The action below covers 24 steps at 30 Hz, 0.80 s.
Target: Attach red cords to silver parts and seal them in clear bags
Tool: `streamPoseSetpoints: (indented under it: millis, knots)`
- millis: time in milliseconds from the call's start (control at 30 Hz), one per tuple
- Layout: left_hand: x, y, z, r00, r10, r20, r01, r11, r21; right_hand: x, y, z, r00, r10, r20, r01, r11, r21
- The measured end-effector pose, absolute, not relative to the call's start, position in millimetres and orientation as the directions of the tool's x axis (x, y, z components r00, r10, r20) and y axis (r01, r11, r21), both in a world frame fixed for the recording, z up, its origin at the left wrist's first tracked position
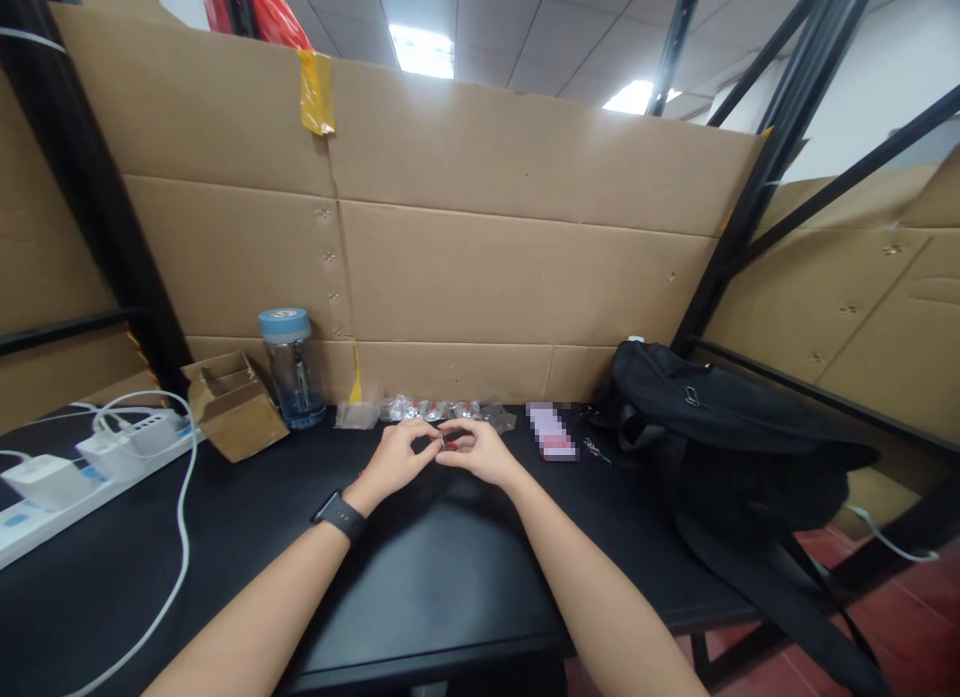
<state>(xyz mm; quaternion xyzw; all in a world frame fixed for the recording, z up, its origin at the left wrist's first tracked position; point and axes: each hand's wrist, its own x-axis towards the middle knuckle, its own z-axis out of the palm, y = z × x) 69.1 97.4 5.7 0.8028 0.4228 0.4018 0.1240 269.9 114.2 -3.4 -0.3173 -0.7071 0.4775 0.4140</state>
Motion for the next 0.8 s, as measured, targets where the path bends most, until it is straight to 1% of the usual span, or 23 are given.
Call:
streamPoseSetpoints:
  millis: [100,167,200,267,333,367,467,600,700,800]
  knots:
    - [69.9,93.3,11.9,0.315,0.780,0.541,0.660,-0.589,0.465,270.7,115.1,-3.5,-0.463,0.834,0.302,0.081,0.379,-0.922]
    - [67.3,92.1,15.7,0.292,0.790,0.539,0.722,-0.552,0.418,274.5,115.3,-0.6,-0.462,0.829,0.317,0.185,0.440,-0.879]
    - [64.5,92.3,17.5,0.282,0.794,0.539,0.748,-0.534,0.395,277.3,115.2,1.6,-0.455,0.826,0.333,0.266,0.483,-0.834]
    - [55.8,94.7,20.7,0.295,0.802,0.520,0.783,-0.514,0.350,284.8,115.0,6.9,-0.443,0.820,0.363,0.448,0.553,-0.702]
    - [42.9,99.4,23.8,0.379,0.808,0.450,0.781,-0.541,0.313,294.2,115.4,11.9,-0.438,0.828,0.351,0.598,0.560,-0.574]
    - [35.1,102.1,25.2,0.443,0.804,0.397,0.764,-0.570,0.302,299.4,115.9,13.8,-0.434,0.840,0.326,0.648,0.543,-0.534]
    - [10.2,109.6,27.7,0.548,0.790,0.276,0.727,-0.613,0.311,314.0,117.9,16.7,-0.418,0.884,0.208,0.731,0.463,-0.500]
    - [-18.0,114.5,26.0,0.566,0.812,0.141,0.734,-0.574,0.363,322.6,116.6,17.0,-0.374,0.926,0.052,0.810,0.353,-0.468]
    - [-31.5,117.0,22.6,0.553,0.831,0.066,0.744,-0.528,0.411,319.7,112.7,18.2,-0.341,0.940,0.014,0.850,0.315,-0.422]
    - [-38.9,119.7,19.6,0.552,0.833,0.039,0.748,-0.515,0.418,315.4,109.8,19.1,-0.330,0.944,0.022,0.862,0.311,-0.400]
